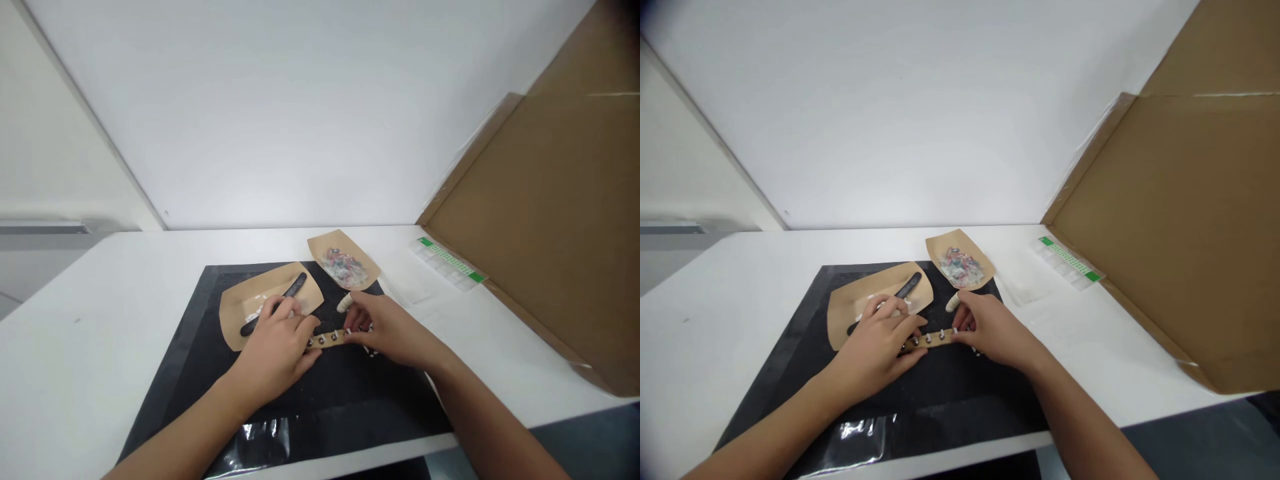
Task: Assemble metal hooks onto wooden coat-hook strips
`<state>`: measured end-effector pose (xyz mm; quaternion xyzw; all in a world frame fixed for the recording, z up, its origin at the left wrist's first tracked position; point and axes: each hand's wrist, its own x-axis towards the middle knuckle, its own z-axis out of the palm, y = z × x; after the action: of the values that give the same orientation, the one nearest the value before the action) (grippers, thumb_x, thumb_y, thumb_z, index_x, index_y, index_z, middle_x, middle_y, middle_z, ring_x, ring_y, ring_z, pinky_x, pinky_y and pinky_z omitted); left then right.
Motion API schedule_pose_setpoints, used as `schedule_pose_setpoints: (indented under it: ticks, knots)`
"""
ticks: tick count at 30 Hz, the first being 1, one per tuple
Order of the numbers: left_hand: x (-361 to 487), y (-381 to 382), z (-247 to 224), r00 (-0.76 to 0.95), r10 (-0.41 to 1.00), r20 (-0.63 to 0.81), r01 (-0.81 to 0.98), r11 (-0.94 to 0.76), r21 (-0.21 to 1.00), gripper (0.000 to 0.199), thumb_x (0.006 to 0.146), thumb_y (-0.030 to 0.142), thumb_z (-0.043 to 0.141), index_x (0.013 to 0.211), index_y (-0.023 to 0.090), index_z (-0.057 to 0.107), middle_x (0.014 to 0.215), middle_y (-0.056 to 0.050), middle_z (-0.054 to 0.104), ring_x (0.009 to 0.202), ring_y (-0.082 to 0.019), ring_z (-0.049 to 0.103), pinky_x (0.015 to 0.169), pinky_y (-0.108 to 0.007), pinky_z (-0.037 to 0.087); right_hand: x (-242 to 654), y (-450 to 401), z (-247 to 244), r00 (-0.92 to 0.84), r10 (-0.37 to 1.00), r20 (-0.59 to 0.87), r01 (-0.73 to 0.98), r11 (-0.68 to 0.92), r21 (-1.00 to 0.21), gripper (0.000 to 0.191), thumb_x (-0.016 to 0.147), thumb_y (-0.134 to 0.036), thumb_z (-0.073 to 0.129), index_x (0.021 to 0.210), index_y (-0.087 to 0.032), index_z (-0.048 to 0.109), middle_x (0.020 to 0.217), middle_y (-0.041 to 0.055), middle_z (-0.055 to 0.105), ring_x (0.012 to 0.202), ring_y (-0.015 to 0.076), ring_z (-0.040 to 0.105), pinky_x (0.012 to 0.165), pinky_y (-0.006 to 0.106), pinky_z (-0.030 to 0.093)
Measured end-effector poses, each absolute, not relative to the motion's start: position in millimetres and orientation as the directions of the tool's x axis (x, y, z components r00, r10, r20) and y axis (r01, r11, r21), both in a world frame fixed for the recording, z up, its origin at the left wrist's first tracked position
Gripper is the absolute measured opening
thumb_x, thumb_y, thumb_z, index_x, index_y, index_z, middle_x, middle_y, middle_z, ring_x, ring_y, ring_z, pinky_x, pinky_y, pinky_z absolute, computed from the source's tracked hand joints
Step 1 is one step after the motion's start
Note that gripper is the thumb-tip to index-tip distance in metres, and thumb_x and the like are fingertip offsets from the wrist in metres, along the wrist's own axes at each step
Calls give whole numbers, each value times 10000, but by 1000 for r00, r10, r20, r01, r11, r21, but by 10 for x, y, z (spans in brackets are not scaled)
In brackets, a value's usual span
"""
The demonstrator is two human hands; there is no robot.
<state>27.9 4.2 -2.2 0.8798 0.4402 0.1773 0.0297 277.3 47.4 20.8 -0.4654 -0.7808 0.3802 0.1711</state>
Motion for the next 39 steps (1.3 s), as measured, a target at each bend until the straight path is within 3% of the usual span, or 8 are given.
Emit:
schedule_pose_setpoints:
  ticks: [8, 14, 17, 19, 22, 26, 31, 39]
  knots:
    - [301, 44, -35, 514, 802, 305, 780, -585, 222, 270, 919, 315, 757, 1152, 207, 672, 907, -65, 749, 1111, -331, 608, 1064, -578, 342, 2763, 563, 27, -419, 907, 44, 512, 276, -814, 376, 854, -221, 782, 983, -262, 430, 895, -13, 769, 769, 186, 743, 689, 323, 591]
    - [291, 38, -49, 503, 803, 320, 785, -580, 219, 307, 892, 326, 790, 1150, 206, 676, 924, -63, 757, 1125, -335, 607, 1074, -605, 331, 2716, 568, 62, -375, 916, 139, 271, 252, -929, 440, 897, -335, 796, 989, -285, 368, 990, 6, 734, 1178, 247, 721, 1020, 447, 603]
    - [275, 40, -33, 496, 795, 348, 776, -586, 232, 338, 864, 401, 813, 1104, 200, 683, 958, -71, 751, 1123, -355, 592, 1031, -596, 382, 2656, 495, 119, -429, 899, 87, 190, 185, -964, 453, 909, -361, 791, 1004, -289, 354, 1007, 3, 697, 973, 222, 768, 769, 372, 683]
    - [266, 42, -11, 475, 791, 385, 761, -589, 272, 352, 856, 452, 811, 1048, 185, 686, 956, -78, 735, 1095, -357, 581, 952, -538, 448, 2614, 436, 160, -447, 893, 62, 150, 143, -978, 476, 896, -356, 806, 1039, -293, 357, 1002, 6, 677, 924, 217, 755, 573, 286, 659]
    - [262, 42, 37, 407, 763, 502, 695, -616, 371, 261, 905, 414, 763, 980, 180, 675, 883, -63, 700, 1015, -307, 574, 862, -440, 485, 2573, 364, 211, -463, 884, 54, 101, 113, -988, 493, 886, -327, 814, 1064, -295, 356, 1004, 13, 679, 933, 214, 729, 446, 210, 599]
    - [283, 14, 120, 341, 700, 627, 521, -696, 494, 75, 940, 232, 714, 1000, 201, 682, 909, -48, 674, 946, -232, 580, 869, -393, 484, 2558, 311, 243, -472, 881, 6, 156, 90, -984, 474, 902, -340, 799, 1059, -286, 354, 978, 8, 737, 730, 152, 703, 407, 183, 550]
    - [319, -33, 164, 356, 651, 671, 387, -756, 528, 188, 923, 115, 706, 1086, 207, 704, 988, -59, 665, 965, -206, 591, 883, -381, 494, 2535, 248, 254, -475, 879, -48, 244, 79, -967, 474, 899, -359, 795, 1092, -280, 369, 990, 3, 773, 486, 71, 579, 381, 179, 464]
    - [301, 32, 116, 358, 653, 668, 381, -755, 534, 137, 929, 105, 713, 1032, 195, 729, 947, -52, 669, 953, -196, 598, 873, -379, 495, 2508, 205, 292, -478, 877, 47, 251, 188, -950, 420, 911, -309, 767, 1107, -272, 398, 994, 16, 792, 597, 117, 665, 443, 228, 475]
